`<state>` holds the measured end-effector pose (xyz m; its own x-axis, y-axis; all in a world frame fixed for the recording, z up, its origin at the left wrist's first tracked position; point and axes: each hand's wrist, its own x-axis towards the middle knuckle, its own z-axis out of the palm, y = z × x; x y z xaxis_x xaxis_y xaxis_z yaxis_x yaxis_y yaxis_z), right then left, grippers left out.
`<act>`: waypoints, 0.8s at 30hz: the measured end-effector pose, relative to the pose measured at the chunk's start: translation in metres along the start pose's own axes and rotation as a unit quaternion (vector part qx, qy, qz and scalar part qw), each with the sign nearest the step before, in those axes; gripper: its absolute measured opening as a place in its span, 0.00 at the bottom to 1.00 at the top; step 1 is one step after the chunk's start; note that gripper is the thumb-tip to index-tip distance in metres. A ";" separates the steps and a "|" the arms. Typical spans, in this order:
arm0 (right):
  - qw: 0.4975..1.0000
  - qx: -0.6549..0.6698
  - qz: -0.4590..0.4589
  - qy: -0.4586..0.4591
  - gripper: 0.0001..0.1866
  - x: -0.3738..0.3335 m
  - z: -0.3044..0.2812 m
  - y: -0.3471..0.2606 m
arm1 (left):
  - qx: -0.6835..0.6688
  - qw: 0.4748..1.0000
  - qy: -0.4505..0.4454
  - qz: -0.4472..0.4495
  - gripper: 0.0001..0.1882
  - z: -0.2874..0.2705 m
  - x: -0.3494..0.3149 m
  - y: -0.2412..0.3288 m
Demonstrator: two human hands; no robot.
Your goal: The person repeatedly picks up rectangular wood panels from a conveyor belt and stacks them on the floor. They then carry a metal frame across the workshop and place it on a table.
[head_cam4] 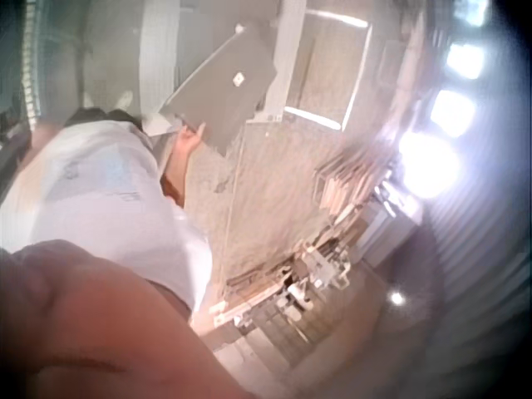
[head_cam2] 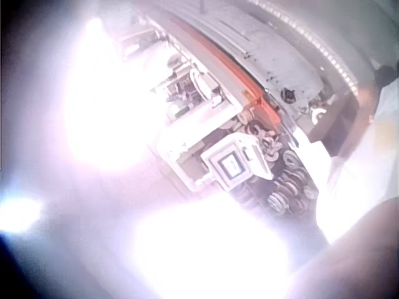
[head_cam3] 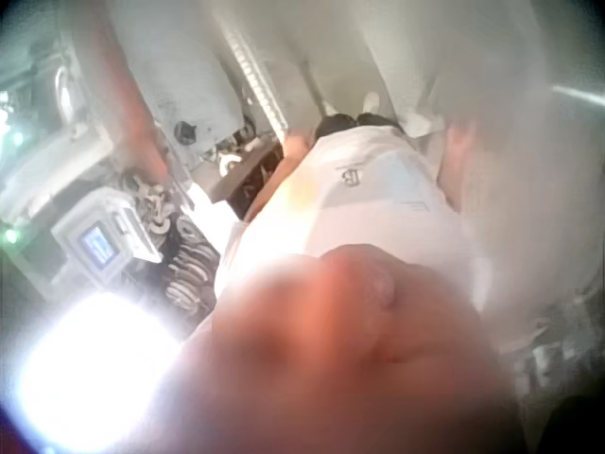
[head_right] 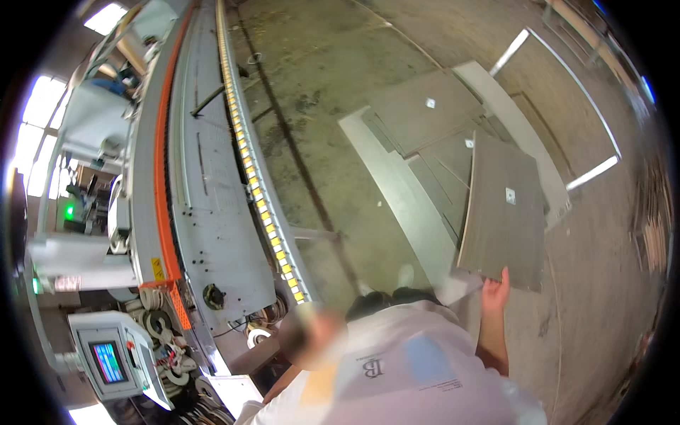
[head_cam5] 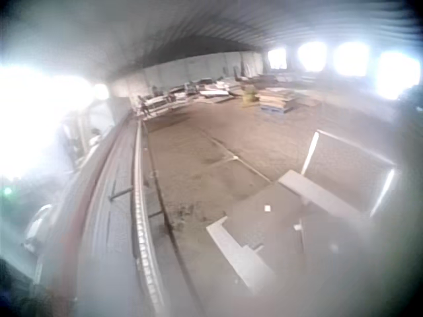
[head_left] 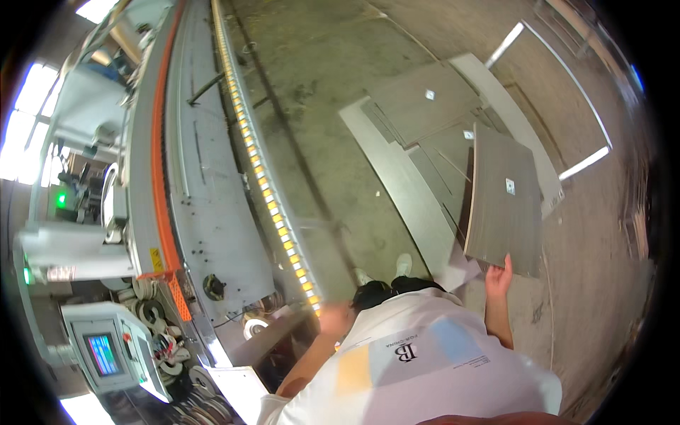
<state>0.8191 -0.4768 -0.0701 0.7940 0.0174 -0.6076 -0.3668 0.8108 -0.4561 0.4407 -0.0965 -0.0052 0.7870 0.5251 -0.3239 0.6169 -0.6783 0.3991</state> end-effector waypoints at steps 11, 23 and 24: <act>0.894 -0.222 0.246 -0.303 0.28 -0.067 0.121 0.107 | -0.819 0.572 -0.027 0.045 0.44 -0.131 0.109 0.033; 0.521 -0.643 0.319 -0.463 0.26 -0.082 0.254 0.323 | -0.927 0.266 0.255 -0.068 0.25 -0.069 -0.028 -0.127; 0.472 -0.682 0.301 -0.471 0.24 -0.096 0.254 0.340 | -0.924 0.251 0.280 -0.068 0.25 -0.057 -0.039 -0.139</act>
<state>0.7418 -0.0543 -0.0017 -0.0249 0.7771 -0.6288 -0.1243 -0.6266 -0.7694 0.3249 0.0068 0.0011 0.3152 0.8197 -0.4783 -0.8180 0.4902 0.3010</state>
